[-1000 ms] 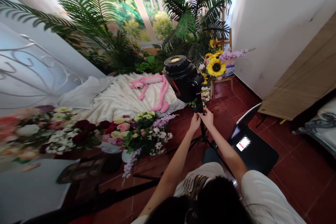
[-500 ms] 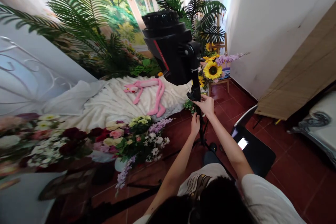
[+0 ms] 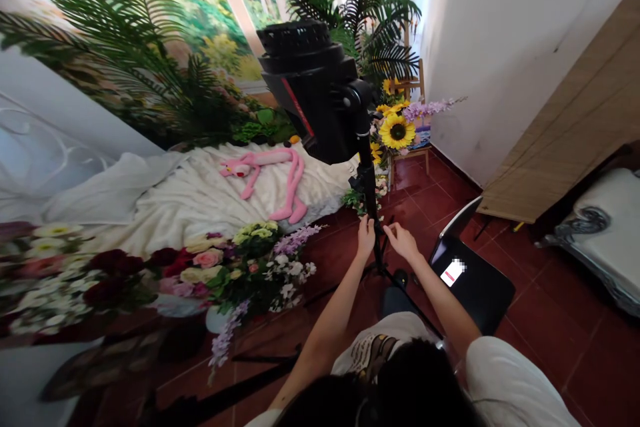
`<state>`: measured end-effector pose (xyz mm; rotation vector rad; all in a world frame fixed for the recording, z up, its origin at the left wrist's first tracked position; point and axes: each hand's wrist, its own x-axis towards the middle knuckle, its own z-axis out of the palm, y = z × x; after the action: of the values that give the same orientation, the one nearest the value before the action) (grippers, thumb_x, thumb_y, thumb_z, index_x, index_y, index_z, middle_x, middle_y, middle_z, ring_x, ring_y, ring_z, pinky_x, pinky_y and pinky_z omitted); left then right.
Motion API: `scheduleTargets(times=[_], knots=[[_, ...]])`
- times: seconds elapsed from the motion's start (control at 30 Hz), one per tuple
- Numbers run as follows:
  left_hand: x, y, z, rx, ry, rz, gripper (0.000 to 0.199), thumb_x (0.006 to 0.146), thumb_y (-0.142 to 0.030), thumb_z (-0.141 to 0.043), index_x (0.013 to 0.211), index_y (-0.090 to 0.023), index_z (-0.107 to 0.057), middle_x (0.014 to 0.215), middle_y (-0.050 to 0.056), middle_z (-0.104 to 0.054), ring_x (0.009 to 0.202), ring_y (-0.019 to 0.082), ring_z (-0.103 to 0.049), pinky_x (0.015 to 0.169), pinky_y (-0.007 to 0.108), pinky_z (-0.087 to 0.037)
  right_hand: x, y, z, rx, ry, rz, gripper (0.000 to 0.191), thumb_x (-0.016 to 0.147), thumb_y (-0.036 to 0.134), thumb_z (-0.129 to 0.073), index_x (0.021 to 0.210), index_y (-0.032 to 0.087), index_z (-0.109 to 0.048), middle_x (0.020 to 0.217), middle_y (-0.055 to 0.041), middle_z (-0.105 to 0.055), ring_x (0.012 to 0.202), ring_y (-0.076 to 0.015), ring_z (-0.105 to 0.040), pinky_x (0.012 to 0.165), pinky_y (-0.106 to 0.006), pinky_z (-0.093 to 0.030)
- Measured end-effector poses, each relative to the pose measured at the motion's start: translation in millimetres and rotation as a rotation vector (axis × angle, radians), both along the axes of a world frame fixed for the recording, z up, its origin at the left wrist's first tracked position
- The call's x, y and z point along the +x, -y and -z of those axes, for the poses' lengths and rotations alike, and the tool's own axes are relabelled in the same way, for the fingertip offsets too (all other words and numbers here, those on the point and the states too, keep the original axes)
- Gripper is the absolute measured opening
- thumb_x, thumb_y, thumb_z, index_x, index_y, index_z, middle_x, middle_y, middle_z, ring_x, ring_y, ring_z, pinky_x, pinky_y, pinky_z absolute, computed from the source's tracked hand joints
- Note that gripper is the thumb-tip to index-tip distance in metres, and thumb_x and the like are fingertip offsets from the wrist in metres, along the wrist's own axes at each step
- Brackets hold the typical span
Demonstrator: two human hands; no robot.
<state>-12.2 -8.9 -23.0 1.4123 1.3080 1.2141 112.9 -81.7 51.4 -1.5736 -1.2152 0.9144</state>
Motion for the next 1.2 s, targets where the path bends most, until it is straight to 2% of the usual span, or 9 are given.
scheduleTargets(times=[0.1, 0.2, 0.37, 0.5, 0.6, 0.7, 0.9, 1.1, 1.2], knots=[[0, 0, -1.1, 0.005, 0.007, 0.002, 0.048, 0.092, -0.049, -0.039, 0.124, -0.017, -0.055, 0.130, 0.014, -0.056, 0.127, 0.023, -0.048, 0.112, 0.041, -0.032, -9, 3, 31.2, -0.033, -0.130, 0.013, 0.025, 0.084, 0.045, -0.059, 0.068, 0.026, -0.059, 0.062, 0.0008, -0.061, 0.071, -0.0186, -0.063, 0.072, -0.027, -0.047], [0, 0, -1.6, 0.005, -0.001, -0.002, 0.048, 0.092, -0.049, -0.038, 0.123, -0.017, -0.055, 0.129, 0.014, -0.057, 0.126, 0.023, -0.049, 0.111, 0.041, -0.033, -25, -5, 42.3, -0.080, -0.355, 0.073, 0.036, 0.090, 0.044, -0.049, 0.061, 0.023, -0.056, 0.054, 0.0014, -0.058, 0.055, -0.0149, -0.056, 0.061, -0.024, -0.045], [0, 0, -1.0, 0.003, -0.022, -0.004, 0.048, 0.093, -0.048, -0.037, 0.124, -0.016, -0.054, 0.131, 0.015, -0.055, 0.126, 0.023, -0.049, 0.110, 0.041, -0.033, -32, -20, 38.0, -0.387, -1.068, 0.035, 0.039, 0.095, 0.026, -0.038, 0.057, 0.022, -0.038, 0.040, 0.0078, -0.037, 0.031, -0.0077, -0.027, 0.037, -0.019, -0.029], [0, -1, 0.9, 0.009, -0.007, -0.004, 0.049, 0.092, -0.050, -0.038, 0.123, -0.017, -0.055, 0.131, 0.014, -0.056, 0.126, 0.022, -0.048, 0.111, 0.040, -0.032, -24, -21, 29.5, -0.453, -1.406, -0.038, 0.034, 0.086, 0.002, -0.031, 0.058, 0.021, -0.031, 0.042, 0.0074, -0.037, 0.032, -0.0065, -0.028, 0.033, -0.014, -0.024], [1, -1, 1.1, 0.010, 0.010, -0.014, 0.052, 0.091, -0.054, -0.037, 0.123, -0.017, -0.055, 0.130, 0.014, -0.057, 0.126, 0.022, -0.049, 0.111, 0.040, -0.032, -22, -18, 25.8, -0.466, -1.591, -0.047, 0.033, 0.082, -0.002, -0.030, 0.058, 0.021, -0.032, 0.043, 0.0067, -0.039, 0.032, -0.0063, -0.029, 0.032, -0.013, -0.024], [2, 2, -3.4, 0.018, 0.019, -0.004, 0.055, 0.091, -0.057, -0.036, 0.125, -0.018, -0.055, 0.129, 0.013, -0.057, 0.125, 0.022, -0.050, 0.110, 0.039, -0.034, -27, -17, 25.1, -0.462, -1.631, -0.027, 0.031, 0.081, -0.001, -0.031, 0.060, 0.020, -0.037, 0.044, 0.0066, -0.040, 0.032, -0.0064, -0.030, 0.032, -0.013, -0.025], [-15, 25, -17.2, 0.070, 0.095, 0.054, 0.051, 0.091, -0.054, -0.039, 0.127, -0.020, -0.053, 0.135, 0.011, -0.054, 0.125, 0.020, -0.051, 0.106, 0.035, -0.040, -45, -6, 26.1, -0.457, -1.682, 0.256, 0.029, 0.079, 0.003, -0.032, 0.088, 0.016, -0.057, 0.060, 0.0008, -0.062, 0.035, -0.0062, -0.039, 0.035, -0.014, -0.036], [-96, 90, 9.1, -0.110, 0.128, 0.110, 0.048, 0.086, -0.058, -0.046, 0.102, -0.016, -0.064, 0.104, 0.011, -0.069, 0.092, 0.019, -0.067, 0.090, 0.038, -0.053, -74, 9, 24.8, -0.638, -1.285, -0.022, 0.019, 0.088, 0.014, -0.040, 0.091, 0.015, -0.058, 0.069, -0.0024, -0.070, 0.040, -0.0053, -0.050, 0.039, -0.014, -0.043], [-156, 135, 27.5, -0.223, 0.120, 0.007, 0.053, 0.080, -0.063, -0.051, 0.097, -0.015, -0.066, 0.093, 0.009, -0.071, 0.085, 0.020, -0.068, 0.083, 0.037, -0.055, -109, 5, 22.4, -0.684, -1.046, -0.174, 0.021, 0.092, 0.019, -0.039, 0.091, 0.015, -0.060, 0.071, -0.0031, -0.071, 0.043, -0.0058, -0.055, 0.041, -0.014, -0.044]])
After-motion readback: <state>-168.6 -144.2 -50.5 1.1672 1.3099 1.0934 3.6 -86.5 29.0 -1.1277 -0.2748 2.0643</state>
